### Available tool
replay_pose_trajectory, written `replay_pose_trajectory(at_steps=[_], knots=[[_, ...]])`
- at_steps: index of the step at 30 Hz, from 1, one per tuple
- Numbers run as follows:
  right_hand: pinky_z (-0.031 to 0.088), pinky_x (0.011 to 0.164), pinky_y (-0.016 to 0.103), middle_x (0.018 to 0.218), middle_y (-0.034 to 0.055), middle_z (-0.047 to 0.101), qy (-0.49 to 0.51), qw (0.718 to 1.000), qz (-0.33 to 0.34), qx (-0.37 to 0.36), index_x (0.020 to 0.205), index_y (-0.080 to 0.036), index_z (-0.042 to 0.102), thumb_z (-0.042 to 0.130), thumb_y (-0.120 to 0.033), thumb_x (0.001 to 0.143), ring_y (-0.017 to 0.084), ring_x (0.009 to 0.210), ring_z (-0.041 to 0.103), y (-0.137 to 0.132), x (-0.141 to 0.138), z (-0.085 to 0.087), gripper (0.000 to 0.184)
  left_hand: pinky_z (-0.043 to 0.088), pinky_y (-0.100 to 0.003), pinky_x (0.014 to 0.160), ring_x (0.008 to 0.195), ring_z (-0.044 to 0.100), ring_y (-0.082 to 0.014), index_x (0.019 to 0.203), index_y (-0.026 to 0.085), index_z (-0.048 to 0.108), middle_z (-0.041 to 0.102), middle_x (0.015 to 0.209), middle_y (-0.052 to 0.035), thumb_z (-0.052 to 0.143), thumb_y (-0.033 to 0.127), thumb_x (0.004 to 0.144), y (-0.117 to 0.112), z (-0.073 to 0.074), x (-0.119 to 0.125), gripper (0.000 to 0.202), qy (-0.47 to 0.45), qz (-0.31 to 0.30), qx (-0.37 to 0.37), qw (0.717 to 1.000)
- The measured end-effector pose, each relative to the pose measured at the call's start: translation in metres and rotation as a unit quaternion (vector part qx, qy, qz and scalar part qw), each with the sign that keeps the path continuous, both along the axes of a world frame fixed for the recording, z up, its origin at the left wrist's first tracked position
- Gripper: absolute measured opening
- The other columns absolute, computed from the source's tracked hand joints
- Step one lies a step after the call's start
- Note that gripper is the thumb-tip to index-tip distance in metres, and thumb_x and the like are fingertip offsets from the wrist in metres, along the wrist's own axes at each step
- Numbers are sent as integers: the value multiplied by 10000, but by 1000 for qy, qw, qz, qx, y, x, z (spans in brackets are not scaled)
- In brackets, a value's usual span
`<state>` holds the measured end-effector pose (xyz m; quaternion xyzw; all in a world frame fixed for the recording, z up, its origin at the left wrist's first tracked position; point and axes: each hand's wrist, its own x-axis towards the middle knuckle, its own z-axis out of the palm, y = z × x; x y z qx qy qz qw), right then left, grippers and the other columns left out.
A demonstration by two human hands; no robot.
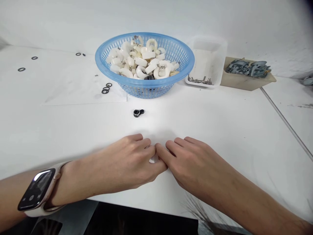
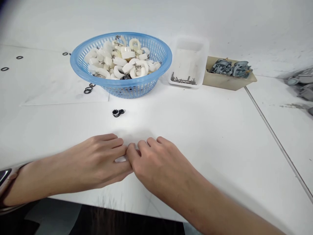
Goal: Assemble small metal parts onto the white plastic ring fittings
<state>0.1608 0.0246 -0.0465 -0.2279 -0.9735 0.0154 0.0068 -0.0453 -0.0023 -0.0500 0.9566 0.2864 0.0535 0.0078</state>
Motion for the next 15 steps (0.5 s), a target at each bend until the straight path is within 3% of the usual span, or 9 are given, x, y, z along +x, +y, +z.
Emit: replay_pose_trajectory(at_steps=[15], knots=[[268, 577, 325, 729, -4, 536, -5, 1000, -4, -4, 842, -189, 480, 392, 35, 793, 182, 613, 464, 1, -2, 1, 245, 304, -370, 593, 625, 335, -167, 831, 192, 364, 370, 714, 8, 515, 86, 849, 0, -2, -1, 185, 9, -3, 10, 1000]])
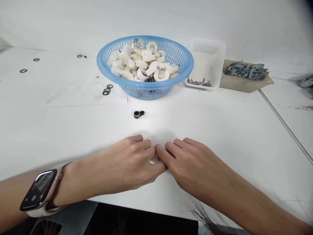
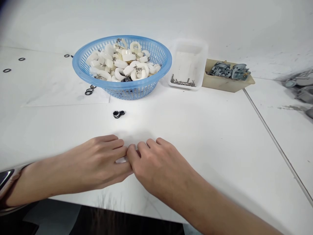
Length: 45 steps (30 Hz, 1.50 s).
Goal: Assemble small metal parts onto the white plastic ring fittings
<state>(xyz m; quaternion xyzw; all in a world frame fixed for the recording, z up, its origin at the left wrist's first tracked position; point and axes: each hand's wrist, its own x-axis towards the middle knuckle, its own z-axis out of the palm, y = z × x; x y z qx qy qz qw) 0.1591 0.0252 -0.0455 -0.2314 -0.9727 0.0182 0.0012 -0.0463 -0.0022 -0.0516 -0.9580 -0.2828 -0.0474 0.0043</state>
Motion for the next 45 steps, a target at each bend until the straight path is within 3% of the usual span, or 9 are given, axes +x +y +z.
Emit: replay_pose_trajectory(at_steps=[21, 32, 45], knots=[[266, 571, 323, 724, -10, 520, 2, 1000, 4, -2, 832, -193, 472, 396, 30, 799, 179, 604, 450, 0, 1, 0, 238, 293, -372, 598, 626, 334, -170, 858, 194, 379, 375, 718, 6, 519, 109, 860, 0, -2, 0, 164, 0, -1, 4, 1000], [273, 576, 328, 731, -19, 515, -11, 1000, -11, -18, 867, -201, 453, 464, 6, 796, 182, 621, 451, -1, 2, 1, 219, 293, -354, 634, 640, 347, -164, 861, 185, 408, 398, 731, 0, 498, 67, 856, 0, 8, 0, 149, 23, -1, -17, 1000], [254, 595, 328, 726, -18, 492, -17, 999, -18, -25, 868, -208, 429, 461, 6, 793, 181, 628, 431, -3, 2, 1, 228, 296, -358, 624, 662, 319, -166, 839, 192, 374, 355, 738, 0, 535, 98, 839, 0, 0, 0, 186, 5, 3, 0, 1000]])
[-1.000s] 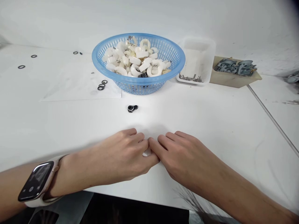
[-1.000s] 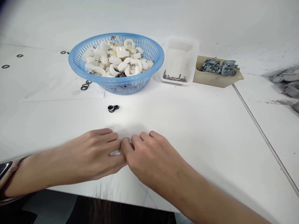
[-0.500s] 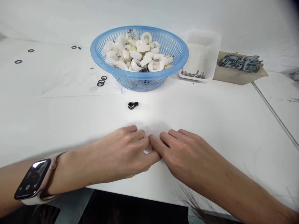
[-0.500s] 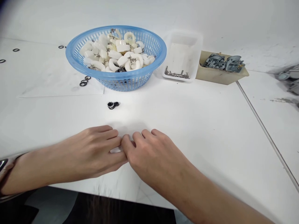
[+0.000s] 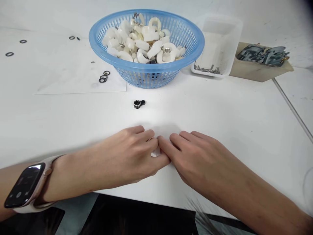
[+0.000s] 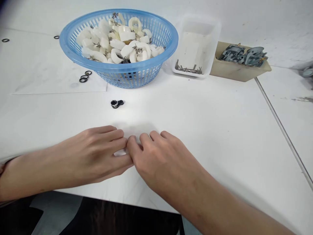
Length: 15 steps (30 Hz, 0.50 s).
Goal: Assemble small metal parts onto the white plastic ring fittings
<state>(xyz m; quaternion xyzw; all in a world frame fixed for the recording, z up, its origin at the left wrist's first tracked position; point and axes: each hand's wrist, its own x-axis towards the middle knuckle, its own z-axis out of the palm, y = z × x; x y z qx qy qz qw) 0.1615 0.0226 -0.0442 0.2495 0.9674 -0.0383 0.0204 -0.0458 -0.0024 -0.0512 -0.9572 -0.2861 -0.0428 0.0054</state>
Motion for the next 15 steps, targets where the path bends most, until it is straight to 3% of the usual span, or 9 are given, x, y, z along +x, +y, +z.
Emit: replay_pose_trajectory(at_steps=[15], knots=[[251, 598, 331, 732, -16, 495, 3, 1000, -1, -3, 872, -207, 427, 456, -4, 804, 182, 629, 430, -1, 1, -1, 216, 305, -348, 639, 676, 344, -167, 859, 193, 402, 394, 756, -3, 540, 100, 835, 0, 0, 0, 168, -3, 4, -5, 1000]])
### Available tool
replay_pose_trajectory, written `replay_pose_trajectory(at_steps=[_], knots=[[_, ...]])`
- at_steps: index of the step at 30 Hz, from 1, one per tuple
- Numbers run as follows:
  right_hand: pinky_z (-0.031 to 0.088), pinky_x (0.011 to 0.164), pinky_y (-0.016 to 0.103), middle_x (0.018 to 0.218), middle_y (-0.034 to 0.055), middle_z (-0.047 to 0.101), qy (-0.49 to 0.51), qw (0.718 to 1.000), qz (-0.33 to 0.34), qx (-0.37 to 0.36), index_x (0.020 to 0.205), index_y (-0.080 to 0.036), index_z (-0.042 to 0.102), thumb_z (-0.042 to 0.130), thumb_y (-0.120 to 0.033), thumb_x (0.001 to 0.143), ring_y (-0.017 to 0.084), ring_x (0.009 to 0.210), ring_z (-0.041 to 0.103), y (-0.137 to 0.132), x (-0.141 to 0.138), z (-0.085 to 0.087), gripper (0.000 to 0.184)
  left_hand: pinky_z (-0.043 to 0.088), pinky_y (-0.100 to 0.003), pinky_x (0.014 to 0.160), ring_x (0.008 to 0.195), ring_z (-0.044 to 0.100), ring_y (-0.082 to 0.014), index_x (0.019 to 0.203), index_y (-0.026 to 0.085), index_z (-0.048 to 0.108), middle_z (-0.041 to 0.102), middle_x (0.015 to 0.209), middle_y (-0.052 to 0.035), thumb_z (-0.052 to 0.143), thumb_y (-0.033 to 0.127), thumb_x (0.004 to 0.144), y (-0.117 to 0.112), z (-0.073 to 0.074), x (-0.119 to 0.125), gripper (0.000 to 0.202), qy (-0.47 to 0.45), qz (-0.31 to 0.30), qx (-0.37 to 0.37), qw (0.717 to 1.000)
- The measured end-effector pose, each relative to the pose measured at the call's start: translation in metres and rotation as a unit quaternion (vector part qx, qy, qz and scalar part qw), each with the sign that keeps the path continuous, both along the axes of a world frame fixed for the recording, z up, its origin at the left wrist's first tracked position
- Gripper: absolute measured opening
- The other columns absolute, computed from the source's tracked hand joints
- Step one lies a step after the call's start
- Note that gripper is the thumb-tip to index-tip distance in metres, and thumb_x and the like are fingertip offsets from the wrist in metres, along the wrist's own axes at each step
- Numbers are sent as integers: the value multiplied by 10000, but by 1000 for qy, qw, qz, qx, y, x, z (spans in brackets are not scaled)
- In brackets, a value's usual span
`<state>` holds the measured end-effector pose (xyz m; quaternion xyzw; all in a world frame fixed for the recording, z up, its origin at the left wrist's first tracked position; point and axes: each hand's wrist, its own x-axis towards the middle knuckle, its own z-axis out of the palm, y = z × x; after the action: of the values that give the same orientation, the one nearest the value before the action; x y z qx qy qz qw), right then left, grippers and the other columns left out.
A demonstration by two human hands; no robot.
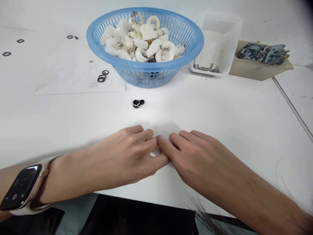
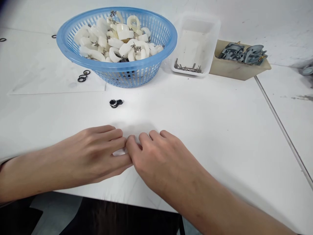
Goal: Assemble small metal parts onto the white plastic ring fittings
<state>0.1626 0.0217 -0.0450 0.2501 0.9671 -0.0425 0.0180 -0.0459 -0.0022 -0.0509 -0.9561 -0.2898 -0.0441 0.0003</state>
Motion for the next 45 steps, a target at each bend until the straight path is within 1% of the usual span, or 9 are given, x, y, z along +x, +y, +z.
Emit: replay_pose_trajectory(at_steps=[4, 9, 14, 24, 33, 40, 45], knots=[[252, 591, 333, 728, -19, 491, 0, 1000, 0, 2, 876, -207, 431, 453, 0, 804, 183, 624, 430, 2, 0, 0, 220, 297, -355, 626, 668, 330, -169, 862, 196, 393, 374, 748, -1, 539, 98, 828, -2, 0, -1, 179, 2, 0, 2, 1000], [260, 593, 333, 736, -15, 496, -8, 1000, 6, 2, 884, -203, 442, 461, -5, 813, 186, 632, 439, 3, -1, 1, 211, 299, -345, 629, 672, 347, -170, 866, 198, 401, 393, 755, -3, 540, 95, 822, -1, 0, -1, 179, 13, 1, -4, 1000], [257, 590, 333, 718, -18, 486, -7, 1000, 5, 2, 861, -204, 439, 469, -1, 805, 181, 620, 433, 3, -2, 1, 213, 294, -340, 623, 664, 343, -167, 851, 197, 397, 384, 741, -2, 554, 100, 814, 0, 1, 0, 188, 16, 2, 8, 1000], [244, 588, 335, 718, -19, 478, 1, 1000, 6, 6, 863, -204, 427, 454, -12, 817, 180, 616, 421, 2, 0, -1, 199, 324, -368, 594, 672, 311, -170, 861, 197, 387, 334, 750, -5, 540, 97, 826, -1, -1, 0, 187, 15, 1, 5, 1000], [249, 588, 336, 724, -19, 485, -5, 1000, 7, 10, 871, -207, 423, 452, -16, 818, 184, 618, 425, 2, 0, 0, 200, 347, -376, 605, 688, 320, -170, 893, 194, 400, 351, 777, -10, 519, 113, 853, 0, 1, 0, 150, 18, -1, 0, 1000], [252, 594, 340, 734, -14, 483, -10, 1000, 9, 8, 884, -205, 426, 448, -18, 823, 192, 634, 437, 3, -1, 1, 198, 352, -379, 587, 680, 323, -171, 870, 195, 386, 336, 760, -10, 539, 114, 833, 0, -2, -2, 177, 27, 0, -3, 1000], [250, 587, 335, 719, -15, 471, -3, 1000, 11, 13, 857, -207, 413, 433, -9, 819, 186, 615, 424, 2, 0, 1, 202, 350, -380, 581, 683, 323, -172, 867, 195, 382, 340, 760, -11, 546, 95, 814, 0, -2, -3, 200, 29, -5, -13, 999]])
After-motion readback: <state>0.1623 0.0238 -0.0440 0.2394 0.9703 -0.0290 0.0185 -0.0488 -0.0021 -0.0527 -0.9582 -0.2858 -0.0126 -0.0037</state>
